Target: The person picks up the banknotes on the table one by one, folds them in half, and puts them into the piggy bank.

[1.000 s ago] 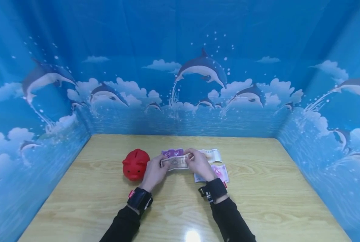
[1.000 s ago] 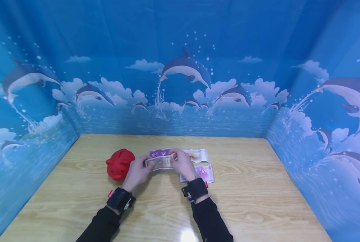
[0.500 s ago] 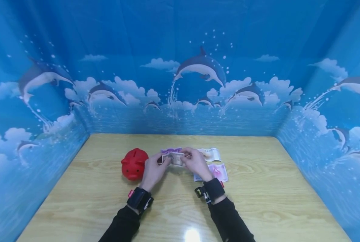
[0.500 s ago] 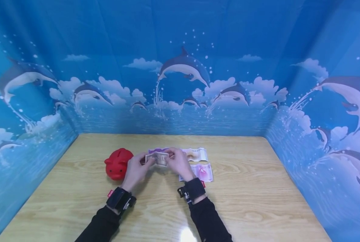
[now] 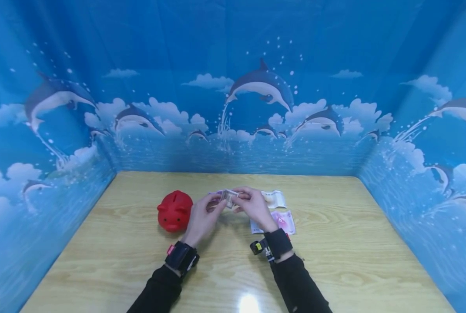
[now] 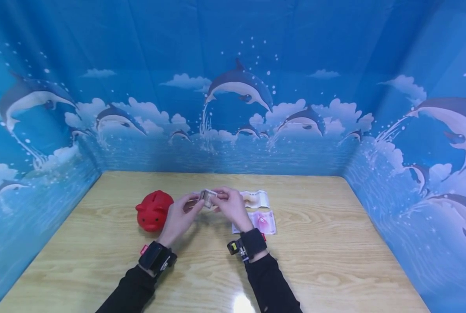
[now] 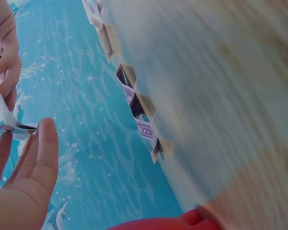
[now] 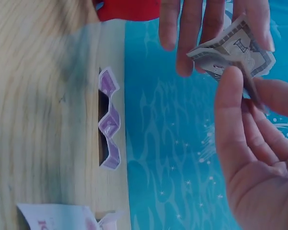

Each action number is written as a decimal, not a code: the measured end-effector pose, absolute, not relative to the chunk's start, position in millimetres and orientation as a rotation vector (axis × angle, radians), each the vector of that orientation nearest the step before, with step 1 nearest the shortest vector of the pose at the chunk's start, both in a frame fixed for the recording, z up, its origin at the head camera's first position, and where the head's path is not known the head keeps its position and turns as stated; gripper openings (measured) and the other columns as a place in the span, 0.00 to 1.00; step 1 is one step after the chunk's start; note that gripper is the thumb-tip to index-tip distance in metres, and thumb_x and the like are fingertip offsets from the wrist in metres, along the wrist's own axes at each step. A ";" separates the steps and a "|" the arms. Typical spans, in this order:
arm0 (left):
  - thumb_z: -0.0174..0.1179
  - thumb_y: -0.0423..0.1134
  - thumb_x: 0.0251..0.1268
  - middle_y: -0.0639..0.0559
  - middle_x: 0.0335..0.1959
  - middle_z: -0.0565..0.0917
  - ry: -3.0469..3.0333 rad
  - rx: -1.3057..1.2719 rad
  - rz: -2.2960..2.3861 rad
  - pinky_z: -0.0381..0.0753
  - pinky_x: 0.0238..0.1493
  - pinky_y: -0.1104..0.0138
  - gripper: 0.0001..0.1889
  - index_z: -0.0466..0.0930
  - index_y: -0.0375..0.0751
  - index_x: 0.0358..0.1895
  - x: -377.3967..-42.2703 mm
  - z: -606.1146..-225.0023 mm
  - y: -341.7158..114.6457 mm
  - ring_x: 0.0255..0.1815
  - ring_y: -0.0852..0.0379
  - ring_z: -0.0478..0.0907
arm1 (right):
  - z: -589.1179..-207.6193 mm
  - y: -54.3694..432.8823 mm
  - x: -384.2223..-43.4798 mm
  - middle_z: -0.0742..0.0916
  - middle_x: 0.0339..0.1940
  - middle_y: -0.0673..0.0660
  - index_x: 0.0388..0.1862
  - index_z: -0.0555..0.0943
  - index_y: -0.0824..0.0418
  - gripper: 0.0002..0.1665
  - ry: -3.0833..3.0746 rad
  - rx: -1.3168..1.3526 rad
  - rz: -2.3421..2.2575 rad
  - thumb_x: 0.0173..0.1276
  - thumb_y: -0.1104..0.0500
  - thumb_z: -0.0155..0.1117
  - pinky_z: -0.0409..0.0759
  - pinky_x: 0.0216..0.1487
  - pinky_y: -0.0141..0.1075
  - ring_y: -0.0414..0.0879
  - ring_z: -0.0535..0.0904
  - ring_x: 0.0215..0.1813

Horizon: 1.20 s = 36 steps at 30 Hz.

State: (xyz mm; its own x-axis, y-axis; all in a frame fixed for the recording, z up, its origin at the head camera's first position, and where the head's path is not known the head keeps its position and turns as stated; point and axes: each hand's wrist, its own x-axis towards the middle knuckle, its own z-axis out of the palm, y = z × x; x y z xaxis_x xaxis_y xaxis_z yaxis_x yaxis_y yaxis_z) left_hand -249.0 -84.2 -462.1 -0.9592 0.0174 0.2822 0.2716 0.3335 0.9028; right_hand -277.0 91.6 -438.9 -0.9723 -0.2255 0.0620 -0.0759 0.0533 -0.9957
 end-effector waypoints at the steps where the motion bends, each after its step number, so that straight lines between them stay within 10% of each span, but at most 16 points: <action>1: 0.62 0.50 0.67 0.51 0.54 0.84 -2.372 -0.272 -1.667 0.85 0.49 0.60 0.18 0.82 0.47 0.54 -249.1 -462.0 -84.1 0.53 0.53 0.84 | -438.0 91.4 -276.9 0.87 0.42 0.68 0.58 0.77 0.71 0.20 2.174 -0.312 -2.076 0.68 0.67 0.63 0.87 0.37 0.40 0.43 0.85 0.32; 36: 0.67 0.53 0.60 0.52 0.59 0.77 -2.468 -0.343 -1.389 0.82 0.38 0.68 0.17 0.85 0.54 0.51 -244.5 -461.9 -79.7 0.54 0.56 0.77 | -440.7 91.2 -273.7 0.85 0.51 0.67 0.61 0.76 0.68 0.24 2.041 -0.354 -2.116 0.66 0.63 0.66 0.86 0.48 0.43 0.49 0.86 0.45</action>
State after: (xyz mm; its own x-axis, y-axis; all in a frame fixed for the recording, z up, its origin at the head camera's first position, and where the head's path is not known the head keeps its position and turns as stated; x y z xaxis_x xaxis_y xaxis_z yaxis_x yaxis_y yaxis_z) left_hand -244.5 -79.7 -461.9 -0.9305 0.0649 0.3606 0.3420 0.5073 0.7910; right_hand -273.7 91.2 -440.7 -0.9554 -0.2916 0.0460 -0.0354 -0.0414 -0.9985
